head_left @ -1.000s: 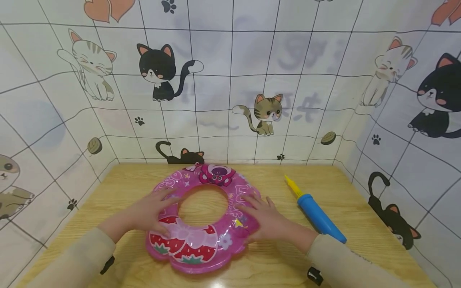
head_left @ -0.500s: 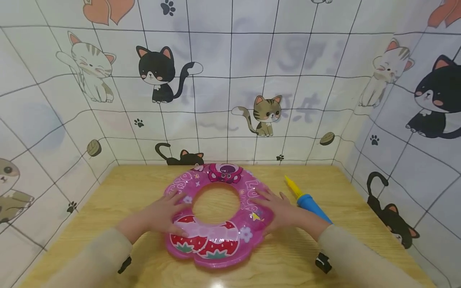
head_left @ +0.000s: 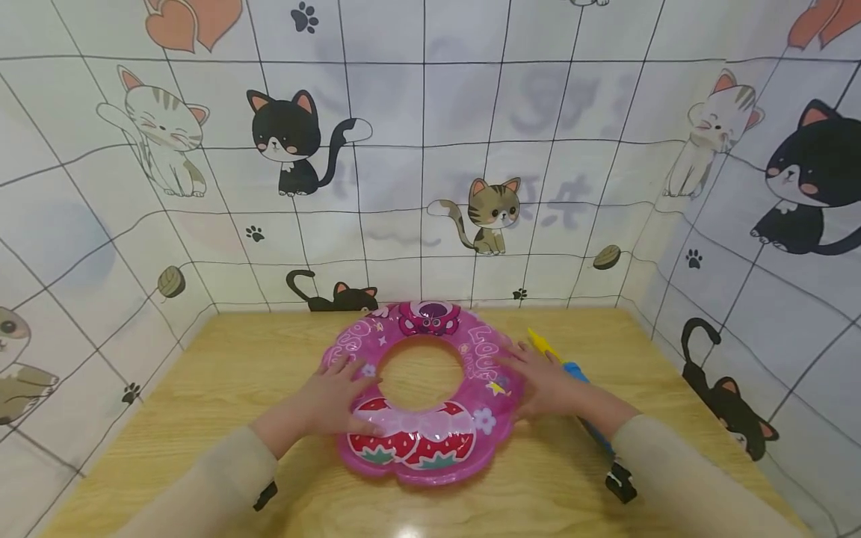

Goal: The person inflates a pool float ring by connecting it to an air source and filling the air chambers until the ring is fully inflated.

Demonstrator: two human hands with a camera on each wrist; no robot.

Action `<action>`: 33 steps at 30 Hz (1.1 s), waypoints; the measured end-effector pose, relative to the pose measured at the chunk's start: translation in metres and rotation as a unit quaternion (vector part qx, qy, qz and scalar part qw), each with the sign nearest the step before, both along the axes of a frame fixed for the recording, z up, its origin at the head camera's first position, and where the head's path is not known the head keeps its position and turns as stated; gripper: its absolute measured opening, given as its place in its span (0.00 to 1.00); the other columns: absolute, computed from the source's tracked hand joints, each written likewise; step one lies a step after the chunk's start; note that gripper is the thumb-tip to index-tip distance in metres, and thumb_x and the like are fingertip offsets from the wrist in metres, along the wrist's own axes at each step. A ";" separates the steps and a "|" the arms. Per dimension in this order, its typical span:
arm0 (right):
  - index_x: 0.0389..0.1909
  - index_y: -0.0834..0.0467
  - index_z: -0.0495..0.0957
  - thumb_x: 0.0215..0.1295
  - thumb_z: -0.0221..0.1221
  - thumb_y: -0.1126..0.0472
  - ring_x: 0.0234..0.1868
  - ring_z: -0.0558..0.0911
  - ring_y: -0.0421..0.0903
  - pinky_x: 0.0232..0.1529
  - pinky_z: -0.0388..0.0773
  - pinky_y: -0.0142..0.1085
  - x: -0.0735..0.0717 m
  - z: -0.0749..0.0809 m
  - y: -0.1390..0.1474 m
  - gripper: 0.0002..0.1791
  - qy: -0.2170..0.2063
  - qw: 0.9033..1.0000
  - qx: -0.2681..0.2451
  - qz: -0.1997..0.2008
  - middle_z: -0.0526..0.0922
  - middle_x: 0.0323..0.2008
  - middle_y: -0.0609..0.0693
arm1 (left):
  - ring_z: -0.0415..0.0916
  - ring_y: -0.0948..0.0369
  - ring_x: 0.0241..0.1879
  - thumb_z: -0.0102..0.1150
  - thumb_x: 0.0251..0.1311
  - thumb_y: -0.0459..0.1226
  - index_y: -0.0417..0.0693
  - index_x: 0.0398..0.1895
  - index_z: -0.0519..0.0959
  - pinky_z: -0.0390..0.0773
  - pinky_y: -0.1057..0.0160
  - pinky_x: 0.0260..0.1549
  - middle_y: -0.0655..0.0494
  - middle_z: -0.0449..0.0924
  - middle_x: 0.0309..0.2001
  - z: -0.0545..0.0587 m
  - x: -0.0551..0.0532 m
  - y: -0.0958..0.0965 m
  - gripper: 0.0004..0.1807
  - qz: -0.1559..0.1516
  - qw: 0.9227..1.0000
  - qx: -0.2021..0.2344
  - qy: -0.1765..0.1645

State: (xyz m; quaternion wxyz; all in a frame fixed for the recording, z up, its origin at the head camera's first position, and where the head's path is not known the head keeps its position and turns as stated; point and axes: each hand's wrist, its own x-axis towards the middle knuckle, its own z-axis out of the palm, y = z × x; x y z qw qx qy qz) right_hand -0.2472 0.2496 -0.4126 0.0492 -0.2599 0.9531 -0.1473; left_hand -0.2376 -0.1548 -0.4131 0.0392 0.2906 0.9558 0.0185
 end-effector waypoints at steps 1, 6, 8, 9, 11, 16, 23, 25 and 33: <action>0.73 0.54 0.60 0.39 0.74 0.34 0.73 0.45 0.67 0.62 0.41 0.74 0.000 0.002 0.003 0.60 0.010 1.000 0.003 0.001 0.52 0.74 0.60 | 0.44 0.36 0.72 0.50 0.43 0.78 0.57 0.69 0.69 0.50 0.30 0.63 0.44 0.57 0.73 0.001 0.000 0.002 0.53 -0.004 1.000 0.001 0.004; 0.72 0.56 0.60 0.39 0.76 0.37 0.72 0.48 0.68 0.60 0.43 0.74 0.005 0.010 0.020 0.60 0.057 0.998 0.019 0.007 0.53 0.74 0.61 | 0.46 0.38 0.72 0.51 0.45 0.77 0.56 0.69 0.69 0.45 0.31 0.65 0.46 0.59 0.72 0.004 0.000 0.004 0.53 -0.024 0.999 -0.004 0.036; 0.72 0.56 0.61 0.39 0.77 0.41 0.72 0.49 0.67 0.60 0.44 0.74 0.010 0.014 0.029 0.59 0.070 0.997 0.020 0.002 0.53 0.74 0.61 | 0.47 0.39 0.72 0.52 0.46 0.76 0.54 0.70 0.68 0.44 0.32 0.65 0.45 0.59 0.72 0.005 0.001 0.003 0.53 -0.030 0.998 -0.002 0.053; 0.72 0.55 0.61 0.40 0.77 0.42 0.72 0.49 0.68 0.60 0.44 0.74 0.013 0.016 0.034 0.58 0.071 0.997 0.021 -0.002 0.53 0.74 0.61 | 0.47 0.39 0.72 0.53 0.46 0.75 0.54 0.70 0.68 0.44 0.32 0.66 0.44 0.59 0.72 0.006 0.003 0.002 0.53 -0.033 0.998 0.000 0.061; 0.72 0.54 0.61 0.42 0.75 0.41 0.72 0.49 0.69 0.59 0.45 0.75 0.020 0.020 0.045 0.56 0.069 0.997 0.026 -0.013 0.52 0.74 0.61 | 0.47 0.39 0.72 0.53 0.47 0.75 0.53 0.70 0.67 0.45 0.33 0.66 0.44 0.58 0.72 0.007 0.005 0.000 0.53 -0.040 0.997 0.005 0.069; 0.71 0.54 0.64 0.47 0.72 0.38 0.69 0.53 0.73 0.54 0.50 0.78 0.040 0.016 0.073 0.52 0.035 0.998 0.045 -0.042 0.51 0.73 0.65 | 0.49 0.37 0.71 0.52 0.46 0.76 0.53 0.69 0.68 0.49 0.30 0.63 0.42 0.59 0.71 0.008 0.016 -0.009 0.53 -0.042 0.996 0.030 0.067; 0.72 0.57 0.61 0.51 0.69 0.37 0.65 0.59 0.75 0.52 0.57 0.76 0.048 -0.011 0.090 0.52 -0.010 0.999 0.004 -0.042 0.46 0.72 0.69 | 0.50 0.37 0.71 0.53 0.45 0.76 0.53 0.69 0.69 0.54 0.28 0.60 0.43 0.61 0.70 0.008 0.026 -0.022 0.53 -0.011 0.997 0.035 0.074; 0.72 0.59 0.60 0.52 0.69 0.39 0.65 0.59 0.76 0.53 0.60 0.74 0.048 -0.017 0.090 0.51 -0.020 0.999 -0.017 -0.042 0.43 0.72 0.70 | 0.50 0.37 0.70 0.52 0.45 0.76 0.53 0.69 0.69 0.55 0.28 0.59 0.43 0.61 0.70 0.009 0.028 -0.022 0.53 -0.010 0.997 0.042 0.070; 0.73 0.62 0.55 0.57 0.69 0.48 0.66 0.53 0.79 0.54 0.64 0.70 0.037 -0.026 0.076 0.49 -0.032 0.995 -0.063 -0.073 0.36 0.72 0.71 | 0.50 0.38 0.71 0.50 0.47 0.76 0.51 0.68 0.70 0.53 0.29 0.61 0.43 0.59 0.71 0.011 0.031 -0.017 0.52 -0.004 0.999 0.037 0.034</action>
